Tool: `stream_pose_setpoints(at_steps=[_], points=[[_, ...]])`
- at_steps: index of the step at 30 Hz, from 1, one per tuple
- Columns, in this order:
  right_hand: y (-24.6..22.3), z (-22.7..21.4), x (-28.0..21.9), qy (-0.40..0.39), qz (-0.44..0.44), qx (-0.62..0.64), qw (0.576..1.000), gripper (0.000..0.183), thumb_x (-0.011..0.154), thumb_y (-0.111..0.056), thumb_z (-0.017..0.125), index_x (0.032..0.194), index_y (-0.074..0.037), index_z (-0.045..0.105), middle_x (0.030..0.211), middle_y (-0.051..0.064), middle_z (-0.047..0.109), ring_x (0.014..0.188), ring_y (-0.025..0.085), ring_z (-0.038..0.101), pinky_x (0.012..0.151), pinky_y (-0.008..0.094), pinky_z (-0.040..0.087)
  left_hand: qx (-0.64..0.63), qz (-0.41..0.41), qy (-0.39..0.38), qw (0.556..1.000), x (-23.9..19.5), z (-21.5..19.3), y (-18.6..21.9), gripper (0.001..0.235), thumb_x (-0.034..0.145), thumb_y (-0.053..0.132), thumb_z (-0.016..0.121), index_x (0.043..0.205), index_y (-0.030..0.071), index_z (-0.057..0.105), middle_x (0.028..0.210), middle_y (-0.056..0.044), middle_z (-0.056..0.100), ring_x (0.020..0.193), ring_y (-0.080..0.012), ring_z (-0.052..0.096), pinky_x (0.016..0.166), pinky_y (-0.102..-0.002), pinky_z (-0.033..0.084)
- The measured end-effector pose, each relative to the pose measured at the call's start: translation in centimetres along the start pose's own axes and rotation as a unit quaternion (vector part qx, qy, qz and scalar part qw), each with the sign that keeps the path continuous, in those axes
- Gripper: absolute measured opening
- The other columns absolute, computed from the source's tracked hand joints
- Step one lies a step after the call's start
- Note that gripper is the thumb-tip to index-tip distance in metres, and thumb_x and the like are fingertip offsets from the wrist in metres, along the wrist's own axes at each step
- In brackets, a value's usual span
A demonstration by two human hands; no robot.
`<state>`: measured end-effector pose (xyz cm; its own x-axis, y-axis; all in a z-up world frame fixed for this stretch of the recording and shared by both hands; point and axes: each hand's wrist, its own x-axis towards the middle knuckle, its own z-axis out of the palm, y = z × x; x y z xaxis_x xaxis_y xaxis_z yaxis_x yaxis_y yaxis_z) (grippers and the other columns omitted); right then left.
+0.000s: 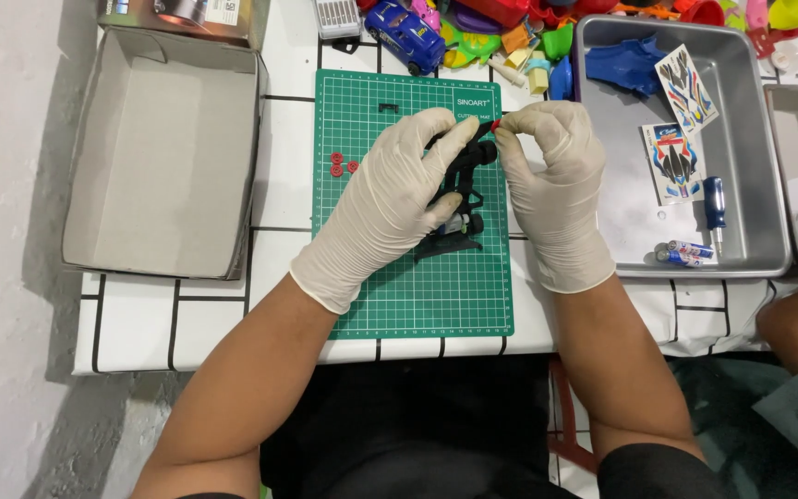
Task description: The person assembles a toy car by attaching red wheels to the black chassis on a green cutting mat. They then place a blue car body over the chassis and secure it, finally placing the completed toy into a gray tray.
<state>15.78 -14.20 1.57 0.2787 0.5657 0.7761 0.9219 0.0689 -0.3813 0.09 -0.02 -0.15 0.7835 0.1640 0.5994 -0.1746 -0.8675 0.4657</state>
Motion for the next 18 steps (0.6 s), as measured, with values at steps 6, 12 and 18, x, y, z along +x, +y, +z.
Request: stream_pose_setpoints(at_steps=[6,12,18], points=[[-0.47,0.01,0.11,0.003,0.004,0.01,1.0,0.018,0.095,0.013,0.08,0.099,-0.002,0.071,0.094,0.011,0.063,0.094,0.033,0.066,0.085,0.045,0.055,0.008,-0.005,0.0,1.0,-0.06,-0.33,0.27,0.084,0.082,0.006,0.087,0.154,0.007,0.044,0.125,-0.014,0.053,0.117,-0.0322,0.058,0.105,-0.045,0.047],[-0.61,0.12,0.11,0.012,0.001,0.005,1.0,0.02,0.094,0.015,0.078,0.099,-0.004,0.071,0.094,0.01,0.064,0.093,0.032,0.066,0.085,0.044,0.055,0.009,-0.01,-0.002,1.0,-0.03,-0.28,0.29,0.083,0.084,0.008,0.086,0.155,0.009,0.044,0.128,-0.013,0.054,0.12,-0.0317,0.057,0.106,-0.044,0.046],[-0.04,0.49,-0.02,0.007,-0.003,-0.004,1.0,0.021,0.094,0.016,0.076,0.096,-0.004,0.068,0.091,0.01,0.063,0.09,0.033,0.065,0.082,0.044,0.055,0.014,-0.012,-0.008,1.0,-0.09,-0.05,0.14,0.085,0.084,0.01,0.088,0.156,0.01,0.043,0.129,-0.013,0.053,0.122,-0.0316,0.057,0.107,-0.044,0.046]])
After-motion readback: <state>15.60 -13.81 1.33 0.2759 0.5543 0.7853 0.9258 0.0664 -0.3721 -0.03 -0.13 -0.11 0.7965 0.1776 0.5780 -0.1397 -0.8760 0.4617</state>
